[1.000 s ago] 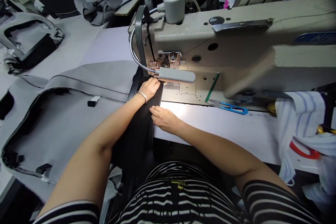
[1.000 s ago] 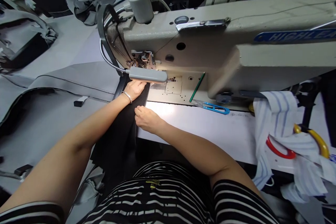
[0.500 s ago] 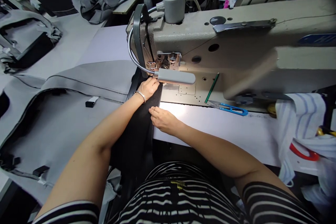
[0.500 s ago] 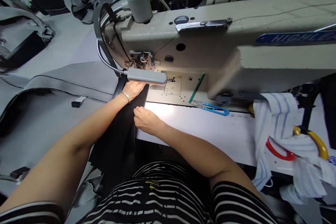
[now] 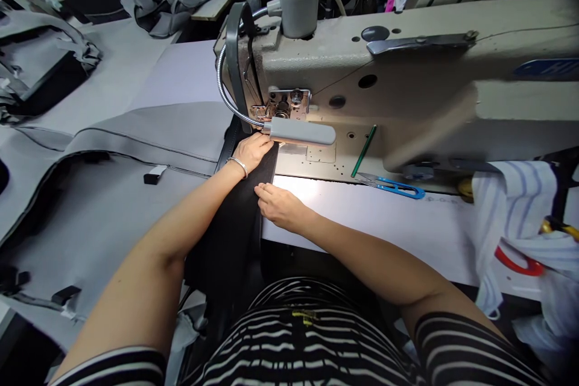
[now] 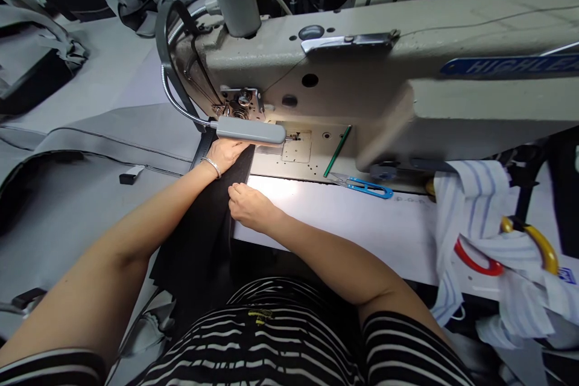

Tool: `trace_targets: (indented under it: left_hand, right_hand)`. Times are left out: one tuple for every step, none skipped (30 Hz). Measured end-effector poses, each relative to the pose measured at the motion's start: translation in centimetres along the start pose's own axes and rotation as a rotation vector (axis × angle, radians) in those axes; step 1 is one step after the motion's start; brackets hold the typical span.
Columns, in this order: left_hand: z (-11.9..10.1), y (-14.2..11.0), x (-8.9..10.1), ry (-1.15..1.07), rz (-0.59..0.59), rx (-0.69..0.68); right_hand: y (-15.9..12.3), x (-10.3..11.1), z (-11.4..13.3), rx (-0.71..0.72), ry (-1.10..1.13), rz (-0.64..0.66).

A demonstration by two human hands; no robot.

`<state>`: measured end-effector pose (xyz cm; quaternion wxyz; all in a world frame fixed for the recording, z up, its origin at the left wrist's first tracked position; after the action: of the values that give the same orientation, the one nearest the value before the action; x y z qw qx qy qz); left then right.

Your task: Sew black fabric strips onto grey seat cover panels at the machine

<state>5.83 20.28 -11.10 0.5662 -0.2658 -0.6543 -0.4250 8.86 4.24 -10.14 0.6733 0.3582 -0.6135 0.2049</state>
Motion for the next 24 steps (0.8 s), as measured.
trace_targets:
  left_hand:
    - [0.0, 0.0, 0.0, -0.009, -0.001, 0.007]
    - [0.0, -0.1, 0.0, -0.019, -0.004, 0.013]
    - [0.0, -0.1, 0.0, -0.028, -0.007, 0.016]
    - [0.0, -0.1, 0.0, -0.035, -0.010, 0.018]
    - [0.0, -0.1, 0.0, -0.039, -0.011, 0.020]
    - [0.0, 0.0, 0.0, -0.042, -0.011, 0.024]
    - [0.0, 0.1, 0.1, -0.042, -0.008, 0.029]
    - [0.0, 0.2, 0.1, -0.038, -0.003, 0.033]
    - [-0.1, 0.2, 0.2, -0.031, 0.002, 0.036]
    - [-0.1, 0.3, 0.3, -0.021, 0.006, 0.037]
    - [-0.2, 0.3, 0.3, -0.011, 0.008, 0.037]
    - [-0.3, 0.2, 0.4, -0.003, 0.010, 0.037]
    - [-0.4, 0.2, 0.5, 0.002, 0.012, 0.038]
    - [-0.5, 0.1, 0.5, 0.004, 0.015, 0.042]
    - [-0.5, 0.0, 0.5, 0.004, 0.019, 0.050]
    - [-0.5, -0.1, 0.4, 0.003, 0.024, 0.060]
    - [-0.5, -0.1, 0.4, 0.000, 0.030, 0.073]
    - [-0.5, -0.1, 0.3, -0.004, 0.037, 0.088]
    - [-0.5, 0.0, 0.2, -0.010, 0.045, 0.103]
    - [-0.5, 0.2, 0.1, -0.016, 0.052, 0.122]
    - [-0.4, 0.4, 0.0, -0.023, 0.058, 0.145]
    - [-0.4, 0.6, 0.0, -0.030, 0.064, 0.172]
    - [-0.4, 0.8, 0.1, -0.038, 0.069, 0.204]
    - [-0.5, 0.9, 0.2, -0.047, 0.075, 0.239]
  right_hand:
    - [0.0, 0.0, 0.0, -0.002, 0.005, -0.003]
    - [0.0, 0.0, 0.0, -0.005, 0.011, -0.008]
    - [0.0, -0.1, -0.1, -0.010, 0.016, -0.013]
    - [0.0, -0.2, -0.1, -0.015, 0.021, -0.018]
    - [0.0, -0.2, -0.2, -0.020, 0.026, -0.023]
    - [0.0, -0.3, -0.3, -0.028, 0.029, -0.023]
    - [0.0, -0.4, -0.4, -0.032, 0.030, -0.021]
    - [0.0, -0.5, -0.5, -0.034, 0.029, -0.019]
    - [0.0, -0.5, -0.6, -0.035, 0.025, -0.018]
    - [-0.1, -0.6, -0.7, -0.036, 0.019, -0.020]
    - [-0.1, -0.6, -0.7, -0.037, 0.011, -0.025]
    - [-0.1, -0.6, -0.7, -0.037, 0.004, -0.032]
    - [-0.1, -0.6, -0.7, -0.037, -0.003, -0.039]
    - [-0.1, -0.7, -0.6, -0.038, -0.009, -0.045]
    - [-0.1, -0.7, -0.6, -0.037, -0.013, -0.050]
    - [-0.1, -0.8, -0.6, -0.038, -0.016, -0.054]
    - [-0.1, -0.9, -0.6, -0.041, -0.017, -0.059]
    - [-0.1, -0.9, -0.7, -0.045, -0.017, -0.064]
    - [-0.1, -1.0, -0.9, -0.050, -0.017, -0.070]
    - [-0.1, -1.0, -1.1, -0.058, -0.015, -0.076]
    - [-0.1, -1.0, -1.4, -0.067, -0.011, -0.078]
    - [-0.1, -1.0, -1.6, -0.085, -0.005, -0.073]
    - [-0.2, -0.9, -1.8, -0.121, 0.000, -0.063]
    - [-0.2, -0.8, -1.9, -0.170, 0.004, -0.050]
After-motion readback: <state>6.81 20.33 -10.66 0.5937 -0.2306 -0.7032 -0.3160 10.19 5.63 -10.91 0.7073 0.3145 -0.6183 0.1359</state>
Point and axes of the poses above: each hand's wrist, its own y-axis towards the middle knuckle, its own x-axis out of the back of the hand, z = x × y, the point moved 4 cm from there along y, towards the middle knuckle, and after that the axes turned 8 degrees about x, right-handed, at the moved point
